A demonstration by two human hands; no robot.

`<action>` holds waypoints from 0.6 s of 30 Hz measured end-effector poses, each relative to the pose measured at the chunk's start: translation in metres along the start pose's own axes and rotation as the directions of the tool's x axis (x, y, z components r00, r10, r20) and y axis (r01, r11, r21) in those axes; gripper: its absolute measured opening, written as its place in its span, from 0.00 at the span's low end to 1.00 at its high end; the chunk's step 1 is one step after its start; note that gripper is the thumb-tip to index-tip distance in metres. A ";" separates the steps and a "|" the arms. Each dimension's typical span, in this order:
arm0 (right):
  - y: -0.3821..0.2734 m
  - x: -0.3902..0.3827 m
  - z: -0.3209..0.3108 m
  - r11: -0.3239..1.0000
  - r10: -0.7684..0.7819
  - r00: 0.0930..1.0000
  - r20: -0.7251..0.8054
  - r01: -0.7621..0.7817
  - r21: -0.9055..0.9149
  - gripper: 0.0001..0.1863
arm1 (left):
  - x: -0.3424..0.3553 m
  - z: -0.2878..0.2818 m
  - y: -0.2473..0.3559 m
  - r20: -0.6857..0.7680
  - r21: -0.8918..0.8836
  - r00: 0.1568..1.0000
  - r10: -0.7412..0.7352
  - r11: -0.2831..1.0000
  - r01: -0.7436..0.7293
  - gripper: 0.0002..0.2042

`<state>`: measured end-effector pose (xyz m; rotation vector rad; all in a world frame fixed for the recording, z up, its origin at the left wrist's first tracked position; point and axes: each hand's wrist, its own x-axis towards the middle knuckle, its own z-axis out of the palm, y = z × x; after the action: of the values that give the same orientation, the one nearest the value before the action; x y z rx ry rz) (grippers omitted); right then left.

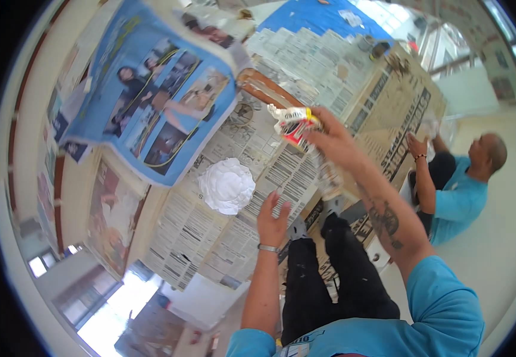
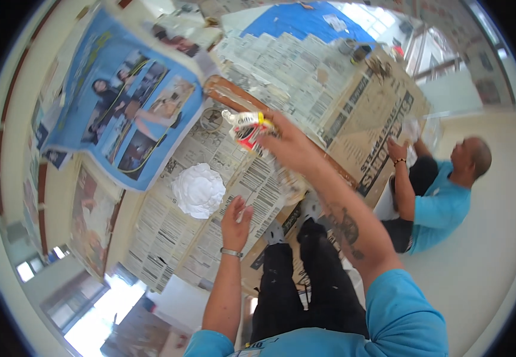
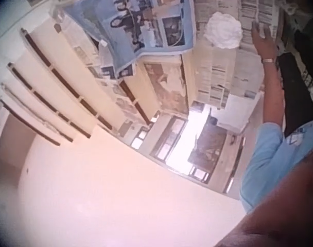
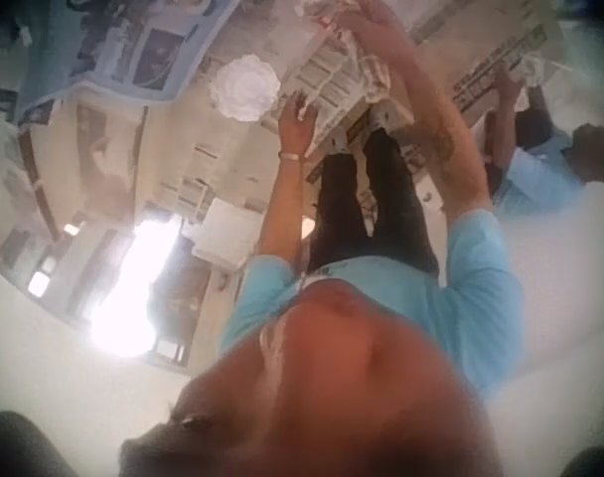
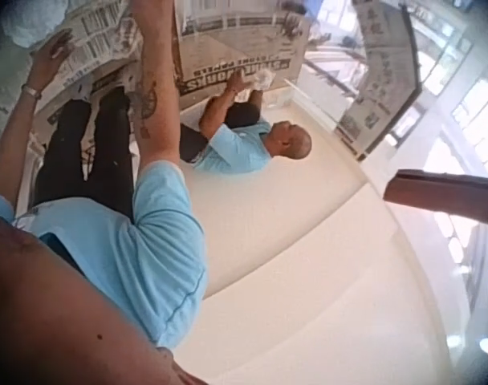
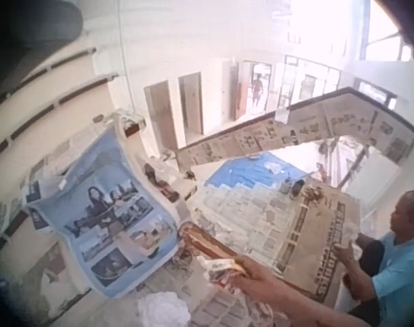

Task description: Installing and securing a wooden handrail on a glass staircase using sealant, a cloth, and a power drill.

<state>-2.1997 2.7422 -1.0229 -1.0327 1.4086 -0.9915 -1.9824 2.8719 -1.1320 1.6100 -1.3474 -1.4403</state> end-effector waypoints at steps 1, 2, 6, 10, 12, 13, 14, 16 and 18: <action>-0.015 0.020 0.007 0.982 -0.024 1.000 0.014 0.026 -0.184 0.21 | -0.005 -0.020 -0.023 -0.050 0.018 0.997 -0.053 0.998 0.054 0.23; -0.036 0.040 0.011 0.930 0.027 0.993 0.112 0.016 -0.367 0.21 | -0.012 -0.034 -0.052 -0.095 0.032 0.989 -0.110 0.993 0.113 0.23; -0.077 0.129 0.040 0.500 0.050 0.955 0.293 0.231 -0.835 0.20 | -0.059 -0.062 -0.129 -0.211 -0.001 0.940 -0.270 0.961 0.276 0.20; -0.077 0.213 0.066 0.151 0.142 0.896 0.421 0.401 -0.904 0.22 | -0.113 -0.053 -0.175 -0.255 -0.032 0.874 -0.414 0.907 0.421 0.21; -0.062 0.239 0.094 0.086 0.193 0.862 0.468 0.460 -0.884 0.22 | -0.157 -0.050 -0.210 -0.272 -0.095 0.807 -0.525 0.849 0.520 0.21; -0.052 0.248 0.099 0.010 0.237 0.845 0.479 0.491 -0.871 0.22 | -0.170 -0.041 -0.214 -0.266 -0.118 0.799 -0.539 0.841 0.528 0.21; -0.042 0.255 0.104 -0.011 0.254 0.840 0.479 0.498 -0.867 0.22 | -0.181 -0.037 -0.216 -0.262 -0.058 0.775 -0.575 0.811 0.582 0.21; -0.023 0.275 0.104 -0.068 0.268 0.841 0.470 0.504 -0.861 0.22 | -0.193 -0.019 -0.215 -0.251 -0.016 0.749 -0.614 0.776 0.631 0.21; -0.015 0.281 0.113 -0.107 0.283 0.835 0.471 0.516 -0.850 0.22 | -0.206 -0.004 -0.213 -0.265 0.006 0.672 -0.691 0.696 0.718 0.22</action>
<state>-2.0989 2.4654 -1.0942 -2.4145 1.4026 0.7228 -1.8958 3.1291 -1.2494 2.4691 -0.6614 -1.5043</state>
